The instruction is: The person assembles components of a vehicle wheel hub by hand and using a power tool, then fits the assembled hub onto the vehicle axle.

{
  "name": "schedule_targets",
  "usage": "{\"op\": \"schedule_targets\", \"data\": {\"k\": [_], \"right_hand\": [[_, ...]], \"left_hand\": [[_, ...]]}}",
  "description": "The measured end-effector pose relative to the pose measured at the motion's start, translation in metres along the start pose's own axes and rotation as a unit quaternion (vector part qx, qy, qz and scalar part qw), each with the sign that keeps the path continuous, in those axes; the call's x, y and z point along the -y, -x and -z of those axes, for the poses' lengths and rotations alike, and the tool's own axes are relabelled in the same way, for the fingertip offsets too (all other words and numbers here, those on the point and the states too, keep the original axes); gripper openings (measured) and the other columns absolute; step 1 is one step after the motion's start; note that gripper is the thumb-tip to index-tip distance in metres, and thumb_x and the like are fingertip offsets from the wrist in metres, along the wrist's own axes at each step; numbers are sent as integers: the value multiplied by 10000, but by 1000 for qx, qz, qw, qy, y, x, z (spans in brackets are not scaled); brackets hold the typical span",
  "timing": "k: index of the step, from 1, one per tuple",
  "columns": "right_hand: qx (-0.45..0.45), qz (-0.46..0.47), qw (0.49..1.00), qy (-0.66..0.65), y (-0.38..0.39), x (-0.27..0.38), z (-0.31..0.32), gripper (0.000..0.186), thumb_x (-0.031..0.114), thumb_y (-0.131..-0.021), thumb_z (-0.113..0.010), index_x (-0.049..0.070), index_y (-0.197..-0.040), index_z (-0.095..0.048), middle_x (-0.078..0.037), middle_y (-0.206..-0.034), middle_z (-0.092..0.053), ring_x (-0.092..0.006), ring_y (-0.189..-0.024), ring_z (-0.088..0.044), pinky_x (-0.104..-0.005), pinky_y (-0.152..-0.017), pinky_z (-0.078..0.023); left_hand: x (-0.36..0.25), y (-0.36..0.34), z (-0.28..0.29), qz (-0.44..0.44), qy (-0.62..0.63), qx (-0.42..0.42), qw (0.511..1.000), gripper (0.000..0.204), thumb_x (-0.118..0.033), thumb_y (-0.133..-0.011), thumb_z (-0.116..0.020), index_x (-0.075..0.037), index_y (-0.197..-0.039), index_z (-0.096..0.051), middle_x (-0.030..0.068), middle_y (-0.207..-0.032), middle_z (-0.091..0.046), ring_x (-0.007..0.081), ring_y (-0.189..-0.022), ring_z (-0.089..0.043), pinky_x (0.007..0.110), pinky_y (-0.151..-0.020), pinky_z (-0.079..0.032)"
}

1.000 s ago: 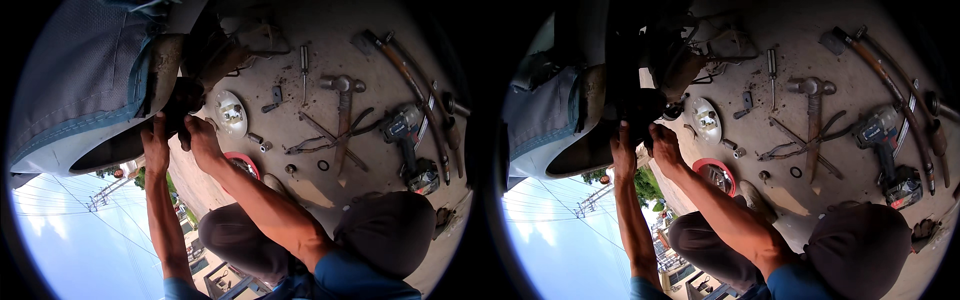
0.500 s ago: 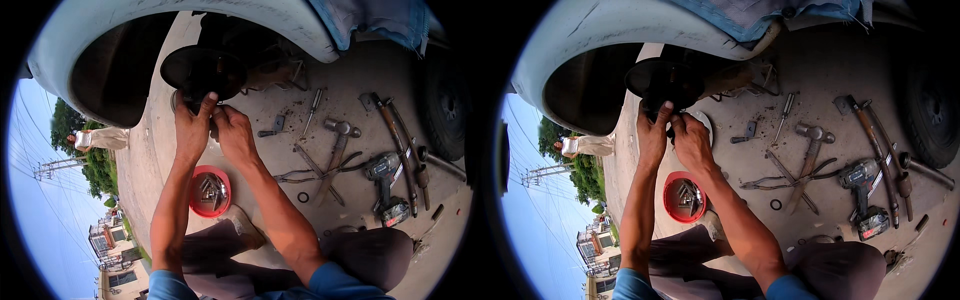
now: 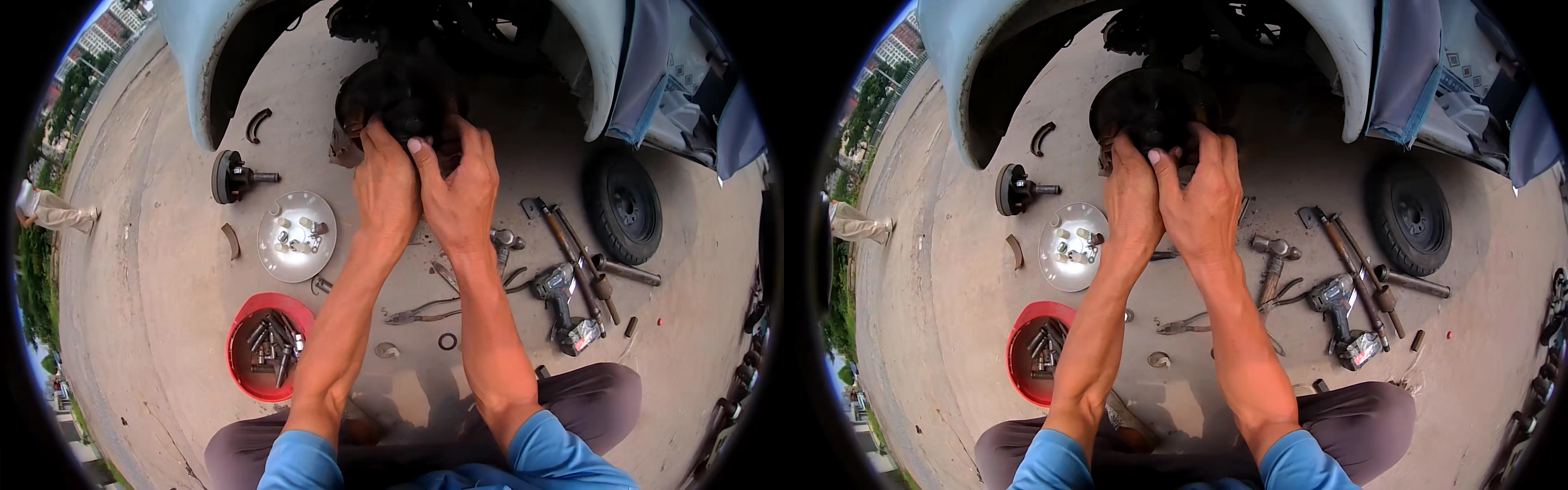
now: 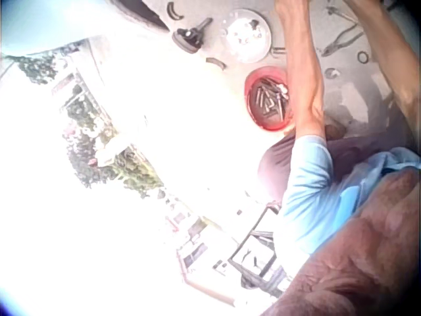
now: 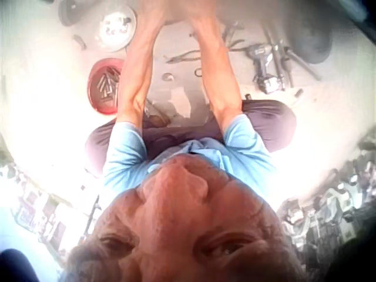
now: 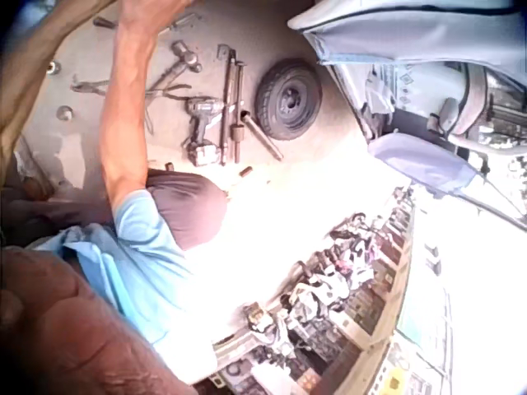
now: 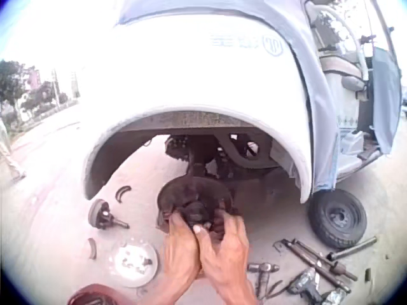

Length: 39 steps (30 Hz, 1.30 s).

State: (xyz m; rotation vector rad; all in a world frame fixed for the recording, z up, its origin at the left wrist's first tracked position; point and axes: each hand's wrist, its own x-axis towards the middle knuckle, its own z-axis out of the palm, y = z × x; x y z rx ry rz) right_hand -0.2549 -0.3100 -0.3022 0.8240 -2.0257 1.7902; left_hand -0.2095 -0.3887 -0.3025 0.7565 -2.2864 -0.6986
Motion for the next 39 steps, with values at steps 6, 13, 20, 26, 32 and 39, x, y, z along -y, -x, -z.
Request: {"op": "schedule_targets", "data": {"k": [6, 13, 20, 26, 32, 39], "right_hand": [[96, 65, 973, 201, -17, 17, -14, 364, 255, -876, -746, -45, -1050, -633, -242, -905, -674, -414, -789, -654, -433, -687, -520], [70, 89, 950, 292, -10, 25, -12, 320, 262, -912, -704, -40, -951, -609, -235, -825, -670, -445, -737, -651, -471, -634, -516], [115, 48, 913, 389, -17, 40, -8, 410, 370, -977, -633, -39, -962, -635, -223, -703, -628, -406, -637, -611, -436, -601, -471], [150, 43, 896, 416, -14, 53, -13, 434, 388, -989, -602, -41, -918, -614, -236, -710, -635, -441, -679, -624, -471, -597, -474], [150, -4, 913, 379, -17, 48, -10, 504, 446, -1030, -523, -41, -954, -632, -171, -607, -570, -332, -556, -581, -423, -559, -442], [183, -260, 929, 189, -30, 58, -5, 568, 508, -1023, -517, -4, -795, -612, 3, -608, -498, -83, -522, -425, -263, -492, -359]], "left_hand": [[27, 49, -13, 50, 324, -98, 940, 553, -259, -998, -588, 119, -1337, -368, 287, -1217, -561, 398, -1071, -623, 441, -900, -491], [46, 41, -28, 251, 769, 219, 546, 489, -487, -1045, -451, -49, -1241, -544, 100, -1107, -663, 194, -926, -648, 325, -610, -480], [40, 33, -31, 277, 859, 199, 382, 393, -472, -1014, -536, -138, -1215, -580, 34, -1019, -683, 148, -815, -626, 276, -583, -343], [40, 35, -17, 358, 758, 145, 525, 392, -467, -979, -609, -78, -1021, -586, 19, -786, -618, 136, -675, -553, 272, -545, -350], [47, 34, -27, 355, 836, 168, 382, 425, -483, -1003, -543, -62, -1023, -592, 55, -811, -599, 164, -659, -510, 269, -545, -347], [63, 36, -39, 300, 873, 261, 283, 535, -554, -997, -495, -52, -1133, -616, 67, -842, -643, 171, -691, -552, 261, -529, -362]]}}
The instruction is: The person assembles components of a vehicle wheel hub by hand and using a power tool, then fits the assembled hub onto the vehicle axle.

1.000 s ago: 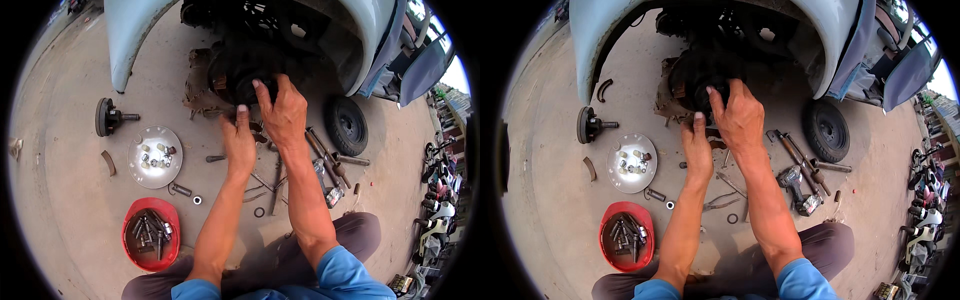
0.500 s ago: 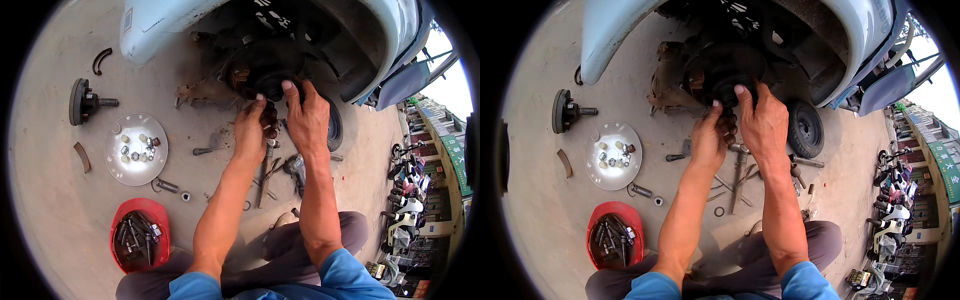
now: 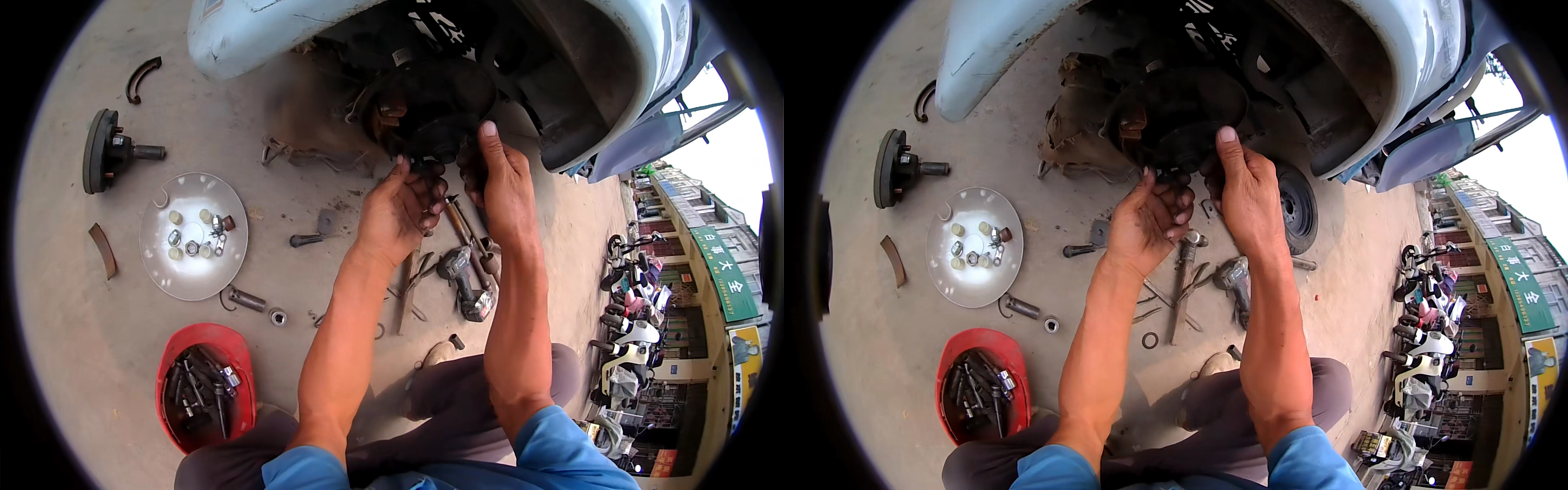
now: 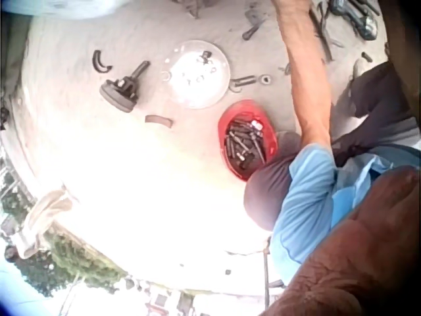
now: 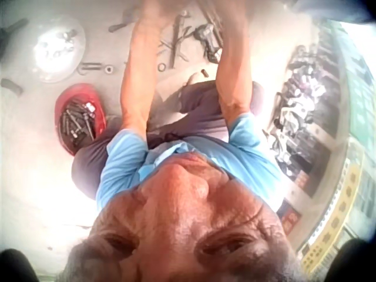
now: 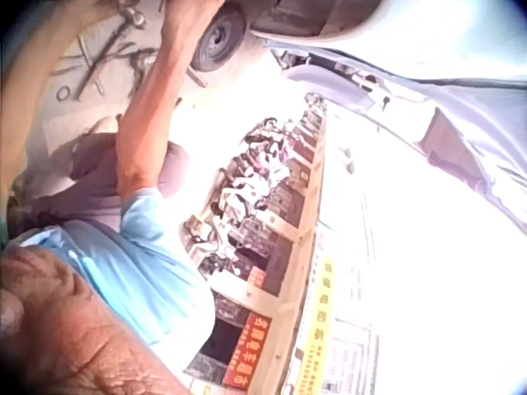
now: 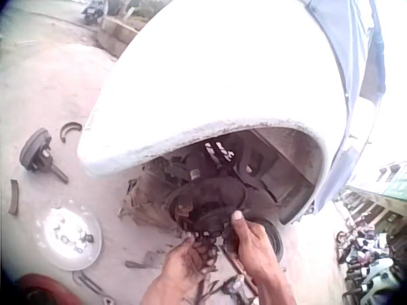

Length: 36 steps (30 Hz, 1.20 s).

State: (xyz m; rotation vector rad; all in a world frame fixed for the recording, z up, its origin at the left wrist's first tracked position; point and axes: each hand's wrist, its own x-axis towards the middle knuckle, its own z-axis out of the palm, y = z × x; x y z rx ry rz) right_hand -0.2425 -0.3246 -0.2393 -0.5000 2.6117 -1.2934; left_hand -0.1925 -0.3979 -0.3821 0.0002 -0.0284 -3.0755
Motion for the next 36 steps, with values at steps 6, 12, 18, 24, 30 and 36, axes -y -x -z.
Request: {"op": "schedule_targets", "data": {"k": [6, 12, 18, 24, 30, 36], "right_hand": [[90, -89, 992, -13, -16, 16, 14, 568, 503, -1004, -552, -27, -817, -633, 1, -564, -483, -97, -482, -433, -256, -439, -340], [171, -145, 973, 62, -28, 35, 25, 522, 472, -1013, -548, -20, -868, -645, -11, -578, -506, -90, -477, -421, -252, -435, -333], [198, -191, 961, 7, -31, 41, 23, 501, 460, -1010, -551, -18, -893, -647, -39, -681, -586, -73, -543, -460, -226, -451, -353], [128, 237, 777, 569, -24, 34, 20, 298, 302, -933, -643, 8, -920, -691, -261, -825, -653, -458, -795, -656, -514, -712, -508], [40, 72, 917, 390, 6, 32, 5, 422, 377, -911, -697, -45, -922, -693, -225, -794, -700, -350, -772, -705, -429, -707, -528], [-22, 85, 958, 273, 31, -14, -37, 433, 354, -916, -713, -67, -997, -654, -227, -810, -707, -374, -798, -712, -416, -720, -535]], "left_hand": [[1, -9, -12, -50, 9, 6, 999, 586, -570, -945, -583, -73, -1256, -581, 96, -1041, -670, 211, -934, -624, 329, -743, -489], [9, -29, -18, -18, 170, 39, 984, 759, -575, -857, -703, -55, -1369, -496, 123, -1287, -575, 279, -1268, -506, 419, -1057, -409], [13, -37, -16, -51, 215, 84, 972, 626, -440, -917, -690, -57, -1371, -494, 105, -1341, -565, 280, -1264, -511, 428, -1094, -389], [11, -33, -29, -76, 266, 99, 956, 484, -311, -965, -658, -61, -1348, -499, 111, -1343, -567, 254, -1293, -492, 439, -1140, -380], [9, -31, -23, -58, 254, 82, 962, 494, -359, -1006, -555, -37, -1376, -498, 135, -1330, -589, 288, -1251, -533, 438, -1077, -431], [3, -31, -20, -22, 165, 93, 982, 471, -401, -993, -564, -12, -1257, -592, 141, -1139, -681, 272, -1096, -621, 400, -1019, -469]]}}
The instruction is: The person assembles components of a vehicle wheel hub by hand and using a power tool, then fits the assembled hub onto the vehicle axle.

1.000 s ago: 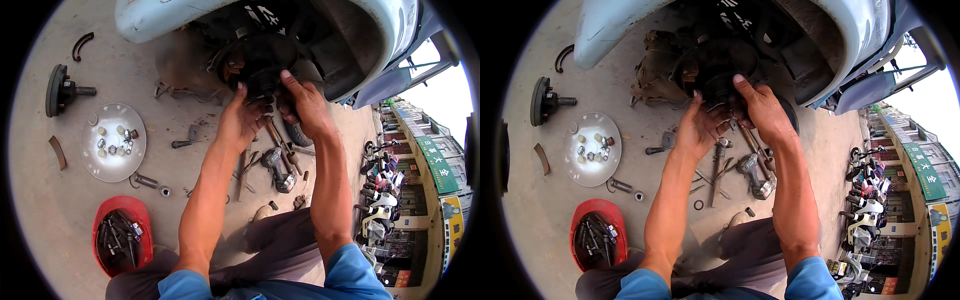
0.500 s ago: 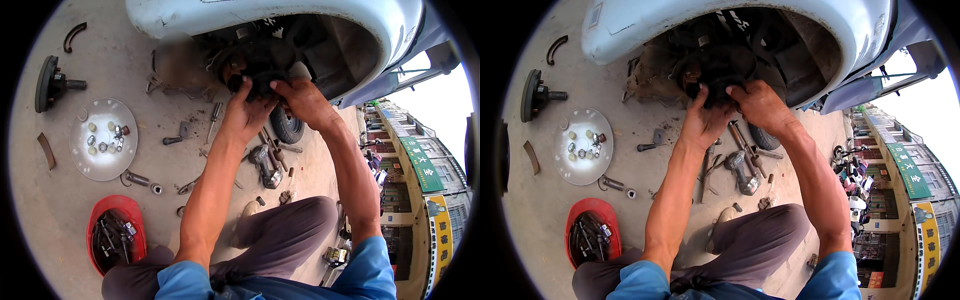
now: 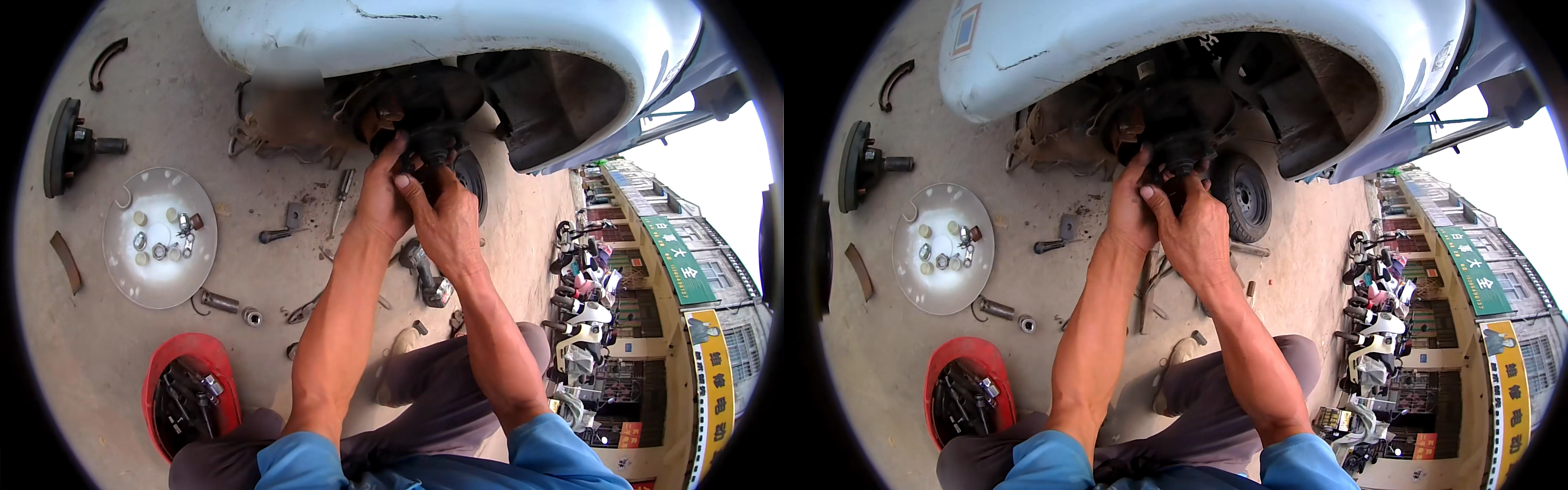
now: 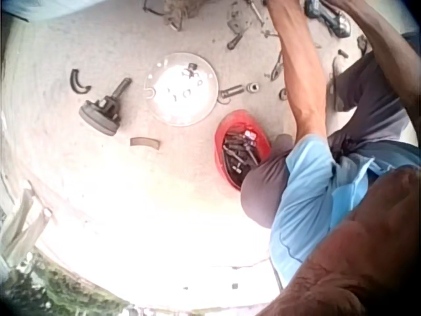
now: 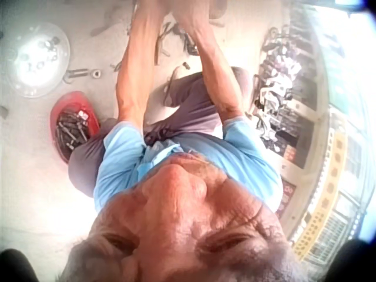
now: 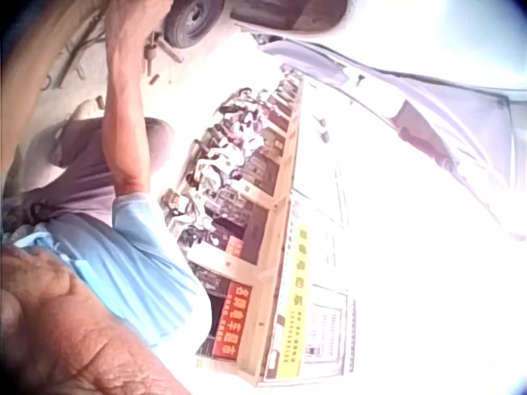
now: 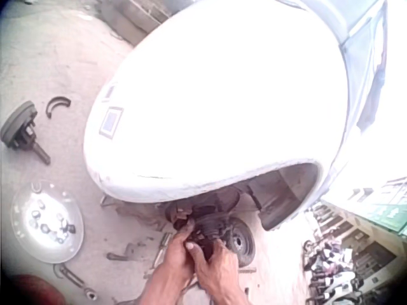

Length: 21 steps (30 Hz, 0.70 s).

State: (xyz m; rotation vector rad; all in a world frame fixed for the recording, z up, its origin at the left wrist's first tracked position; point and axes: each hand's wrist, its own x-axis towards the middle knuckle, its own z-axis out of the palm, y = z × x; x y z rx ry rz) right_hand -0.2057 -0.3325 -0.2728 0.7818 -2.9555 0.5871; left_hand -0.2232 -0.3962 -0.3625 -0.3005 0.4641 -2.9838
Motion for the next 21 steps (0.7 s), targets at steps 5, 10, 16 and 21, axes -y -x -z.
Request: {"op": "schedule_targets", "data": {"k": [5, 10, 16, 21], "right_hand": [[-90, -15, 995, -47, -2, -1, -30, 372, 311, -957, -673, -38, -1086, -658, -204, -888, -729, -302, -830, -723, -366, -752, -529], [-97, -19, 994, -41, 0, 5, -31, 342, 297, -968, -659, -28, -1074, -658, -213, -858, -716, -323, -800, -715, -389, -722, -524], [-129, -1, 992, -2, -2, -1, -43, 349, 305, -1009, -580, -33, -1046, -659, -241, -829, -691, -390, -759, -679, -424, -690, -507], [-146, 4, 989, -19, -5, -4, -50, 394, 310, -1039, -517, -46, -966, -669, -210, -798, -680, -341, -697, -653, -427, -672, -497]], "left_hand": [[-10, 1, 11, 13, -36, -12, 999, 543, -447, -993, -542, -5, -1307, -572, 166, -1203, -666, 326, -1075, -653, 458, -935, -542], [-10, 1, 10, 25, -39, -4, 999, 546, -455, -1001, -530, -11, -1318, -564, 160, -1212, -665, 350, -1059, -660, 450, -930, -546], [-15, 5, 9, 23, -72, -7, 997, 489, -439, -1008, -517, -15, -1222, -631, 120, -1117, -696, 260, -1016, -658, 379, -951, -513], [-18, 7, 13, 50, -49, -7, 998, 535, -461, -1014, -473, 11, -1204, -637, 140, -1108, -699, 277, -1052, -650, 388, -1031, -462]]}}
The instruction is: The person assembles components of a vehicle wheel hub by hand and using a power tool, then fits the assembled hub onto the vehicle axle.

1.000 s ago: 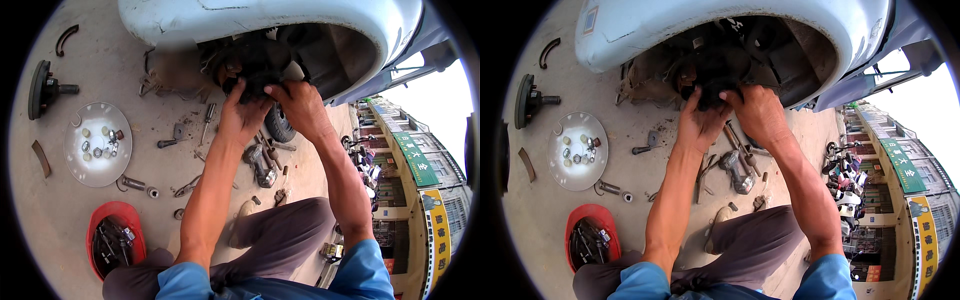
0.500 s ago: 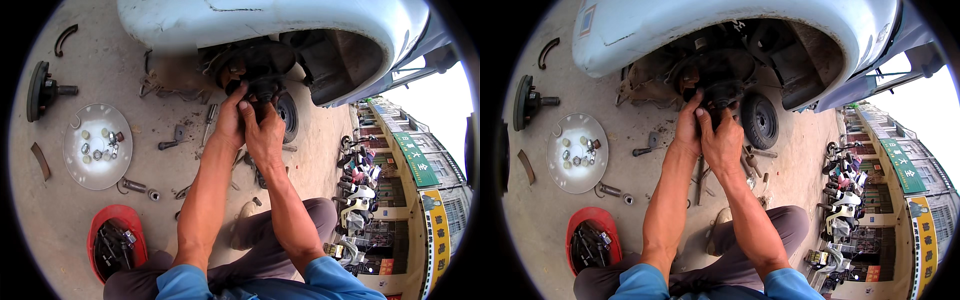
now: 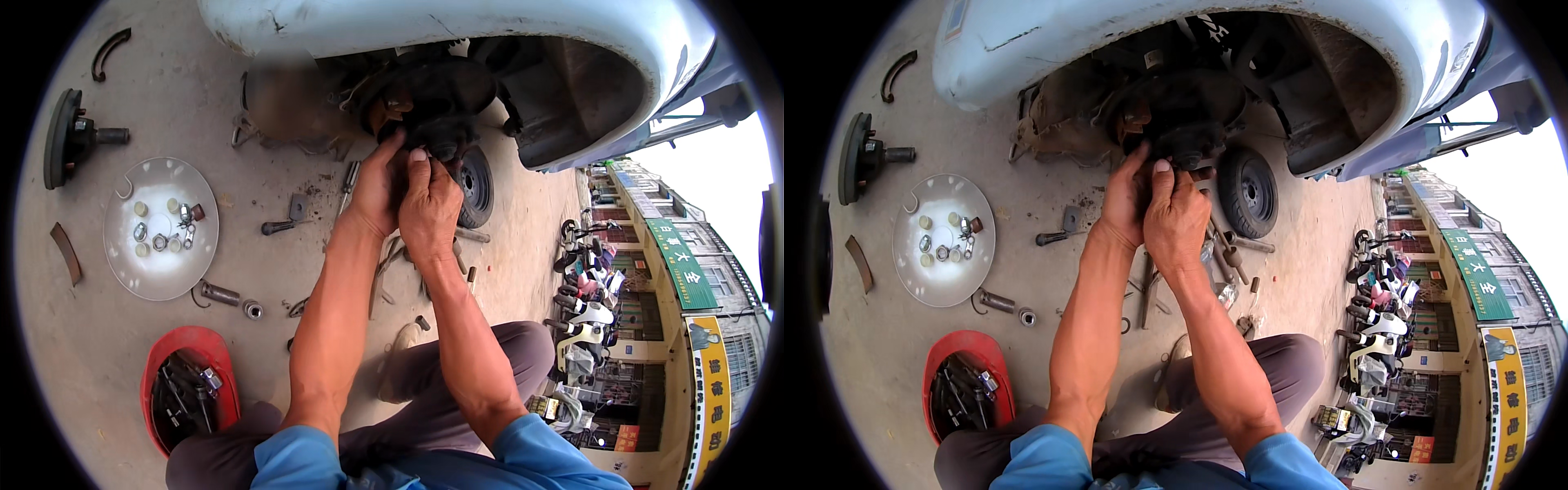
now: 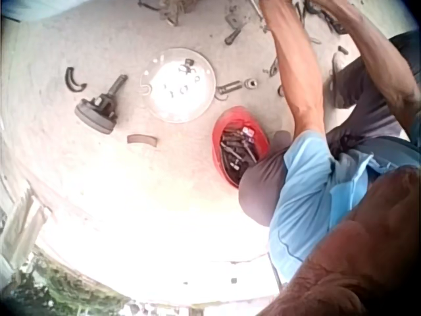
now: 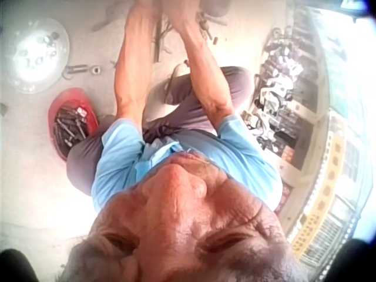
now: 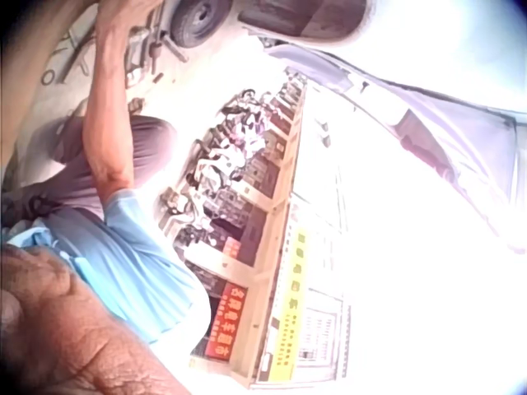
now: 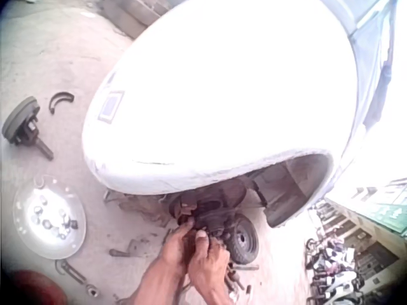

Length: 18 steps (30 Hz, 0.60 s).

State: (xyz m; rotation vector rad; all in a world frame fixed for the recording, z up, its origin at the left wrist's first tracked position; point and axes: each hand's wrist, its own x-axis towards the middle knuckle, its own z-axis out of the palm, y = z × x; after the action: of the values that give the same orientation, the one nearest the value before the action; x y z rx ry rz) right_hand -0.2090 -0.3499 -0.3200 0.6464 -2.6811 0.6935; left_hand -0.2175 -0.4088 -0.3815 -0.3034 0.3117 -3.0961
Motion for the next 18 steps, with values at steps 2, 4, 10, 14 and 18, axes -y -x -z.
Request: {"op": "schedule_targets", "data": {"k": [2, 4, 10, 14, 18], "right_hand": [[12, -13, 996, -93, -1, -5, 1, 408, 289, -1053, -498, -62, -926, -664, -125, -767, -663, -248, -673, -613, -407, -670, -498], [35, -11, 991, -126, -3, -14, 2, 414, 338, -1046, -517, -47, -977, -656, -168, -646, -602, -257, -582, -546, -373, -572, -437], [194, -191, 930, -248, -9, -4, 25, 456, 389, -1046, -534, -49, -987, -645, -11, -708, -575, -81, -665, -451, -276, -582, -403], [224, -147, 955, -124, -16, 9, 69, 489, 425, -1028, -558, -54, -988, -641, -5, -704, -570, -103, -658, -458, -289, -591, -410], [124, -70, 989, -30, -39, -7, 81, 540, 459, -1037, -511, -56, -925, -627, -140, -684, -579, -209, -635, -545, -367, -601, -443]], "left_hand": [[-1, -1, 6, 9, -8, 9, 1000, 545, -454, -1027, -447, 9, -1277, -589, 162, -1190, -669, 298, -1108, -631, 405, -1026, -471], [-4, -1, 13, 14, -19, 13, 1000, 562, -447, -1041, -420, 7, -1349, -541, 184, -1271, -640, 320, -1165, -613, 422, -1022, -480], [-1, -4, 17, 53, -76, -91, 992, 567, -469, -1030, -433, -2, -1321, -572, 171, -1233, -663, 319, -1147, -622, 419, -1025, -476], [7, -7, 12, -10, -20, -38, 999, 513, -469, -1013, -479, -55, -1285, -611, 114, -1191, -689, 316, -1165, -609, 489, -1022, -457], [7, -7, 13, -15, 20, 23, 999, 430, -456, -980, -540, -131, -1245, -633, 52, -1187, -695, 292, -1231, -563, 556, -1022, -391]]}}
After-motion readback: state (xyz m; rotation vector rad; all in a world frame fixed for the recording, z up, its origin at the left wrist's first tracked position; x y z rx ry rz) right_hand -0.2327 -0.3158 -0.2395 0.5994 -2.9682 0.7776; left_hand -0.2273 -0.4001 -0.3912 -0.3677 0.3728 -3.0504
